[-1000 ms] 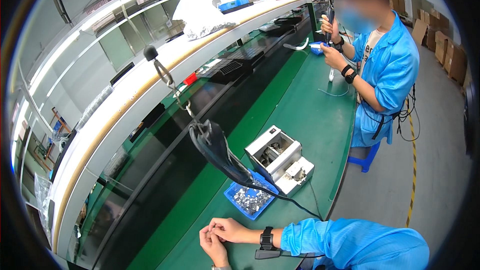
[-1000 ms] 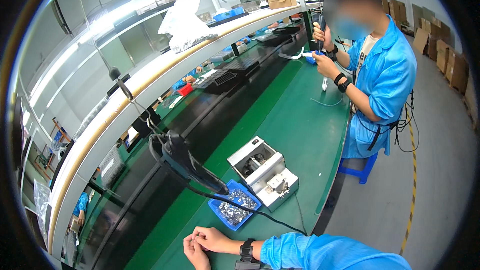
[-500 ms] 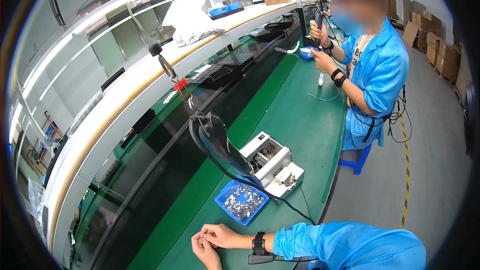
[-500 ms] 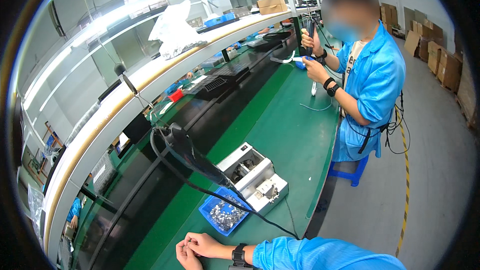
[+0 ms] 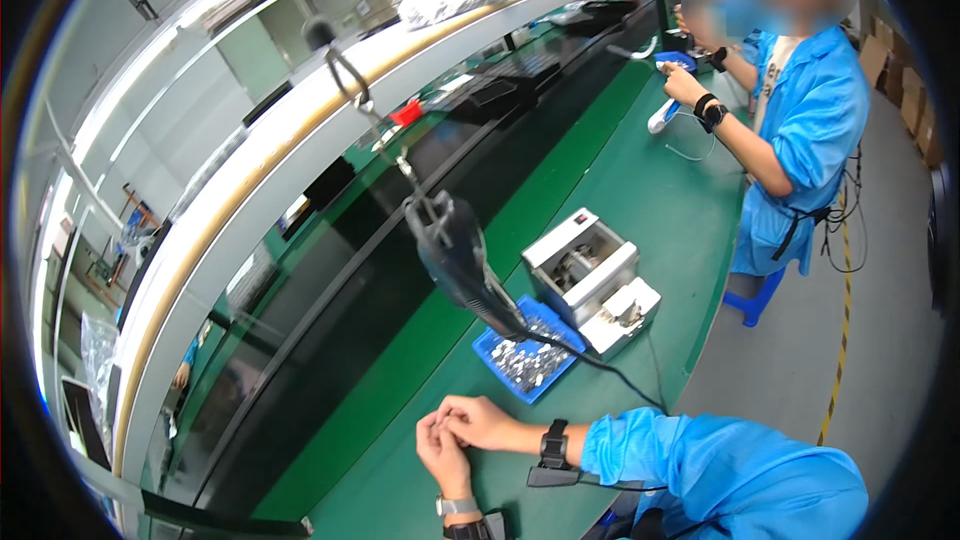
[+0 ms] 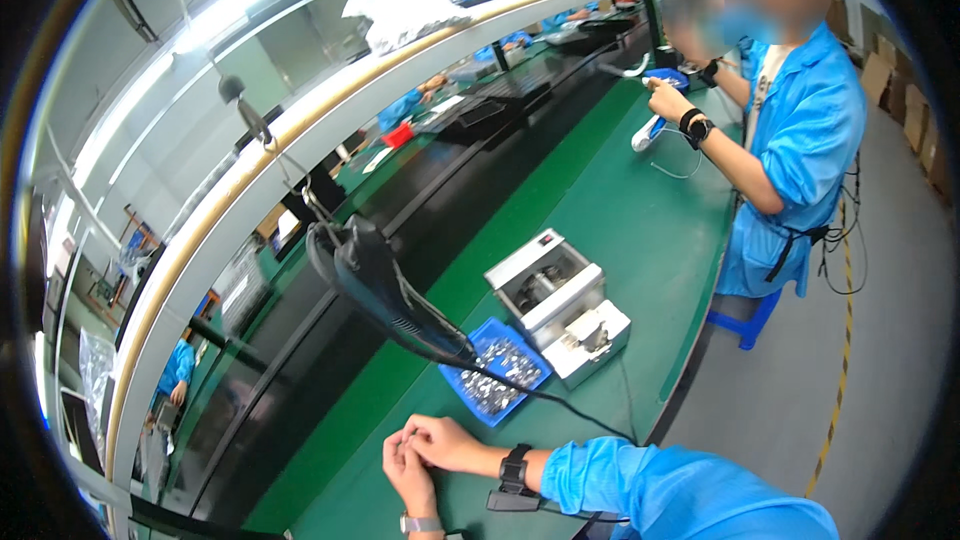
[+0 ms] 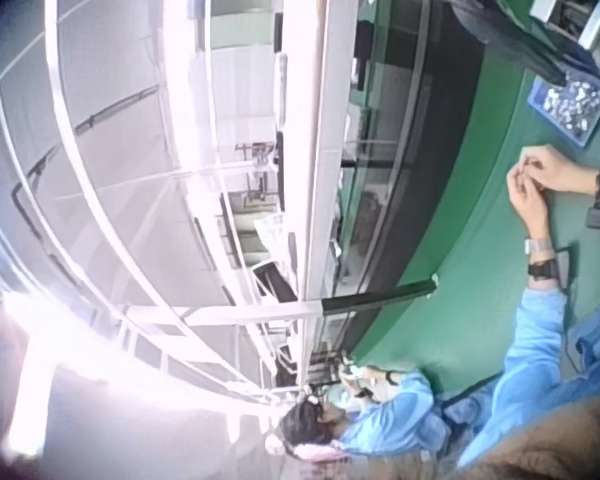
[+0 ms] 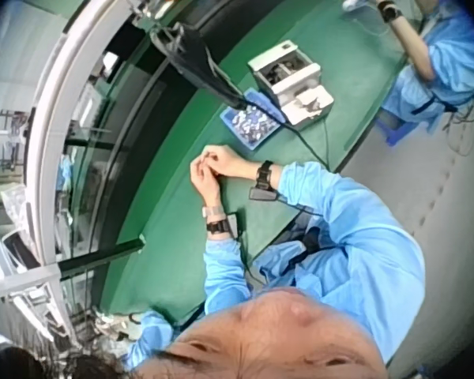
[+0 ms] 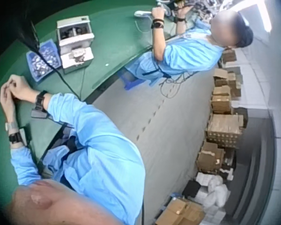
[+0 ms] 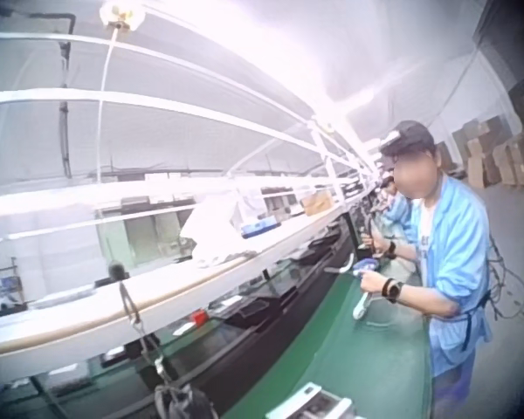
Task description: Assembling small electronic components using an electric screwdriver on a factory production line.
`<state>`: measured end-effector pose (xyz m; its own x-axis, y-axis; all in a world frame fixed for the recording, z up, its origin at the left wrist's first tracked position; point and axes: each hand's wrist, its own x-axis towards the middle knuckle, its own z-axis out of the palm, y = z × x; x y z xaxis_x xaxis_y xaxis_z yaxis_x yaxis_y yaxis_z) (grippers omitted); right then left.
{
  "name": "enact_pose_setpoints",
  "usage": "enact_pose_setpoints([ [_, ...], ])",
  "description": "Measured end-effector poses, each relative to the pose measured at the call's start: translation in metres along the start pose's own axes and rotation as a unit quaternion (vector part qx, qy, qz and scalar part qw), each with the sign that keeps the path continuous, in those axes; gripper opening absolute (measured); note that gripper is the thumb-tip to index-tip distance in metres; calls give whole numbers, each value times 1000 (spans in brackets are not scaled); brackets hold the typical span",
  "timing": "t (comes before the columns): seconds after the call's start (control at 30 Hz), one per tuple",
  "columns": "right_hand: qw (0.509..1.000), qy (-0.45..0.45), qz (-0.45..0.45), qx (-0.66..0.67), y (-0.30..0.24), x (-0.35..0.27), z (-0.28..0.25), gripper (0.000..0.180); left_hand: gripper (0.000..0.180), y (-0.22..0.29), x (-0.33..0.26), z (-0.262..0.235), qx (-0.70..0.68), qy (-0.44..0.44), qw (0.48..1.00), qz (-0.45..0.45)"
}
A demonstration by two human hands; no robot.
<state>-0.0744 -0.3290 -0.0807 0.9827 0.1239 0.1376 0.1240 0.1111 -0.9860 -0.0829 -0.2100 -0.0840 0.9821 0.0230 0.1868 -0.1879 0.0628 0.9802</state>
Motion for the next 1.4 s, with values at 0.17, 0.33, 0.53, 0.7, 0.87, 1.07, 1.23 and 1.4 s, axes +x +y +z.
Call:
enact_pose_setpoints([
  [0.17,1000,-12,16,22,-3,0,1,9,11,5,0,-2,-6,-10,1000,-20],
  [0.33,999,-14,16,47,0,-1,3,9,12,9,-1,0,-7,0,1000,-27],
  [0.53,998,-4,12,68,0,-1,6,8,11,8,-1,-3,9,-4,1000,-26],
  [0.7,998,3,8,63,1,0,5,7,11,9,-1,-1,-1,-6,1000,-30],
  [0.87,999,1,1,54,1,0,4,8,11,9,0,-1,2,-5,999,-32],
  [1.07,999,-20,18,41,-2,0,3,8,12,10,-1,-1,11,1,1000,-24],
  [1.23,999,-17,12,33,0,-1,2,8,12,9,0,-3,2,-8,1000,-27],
  [1.4,999,-18,11,33,0,0,2,8,11,6,1,-4,9,-9,1000,-28],
])
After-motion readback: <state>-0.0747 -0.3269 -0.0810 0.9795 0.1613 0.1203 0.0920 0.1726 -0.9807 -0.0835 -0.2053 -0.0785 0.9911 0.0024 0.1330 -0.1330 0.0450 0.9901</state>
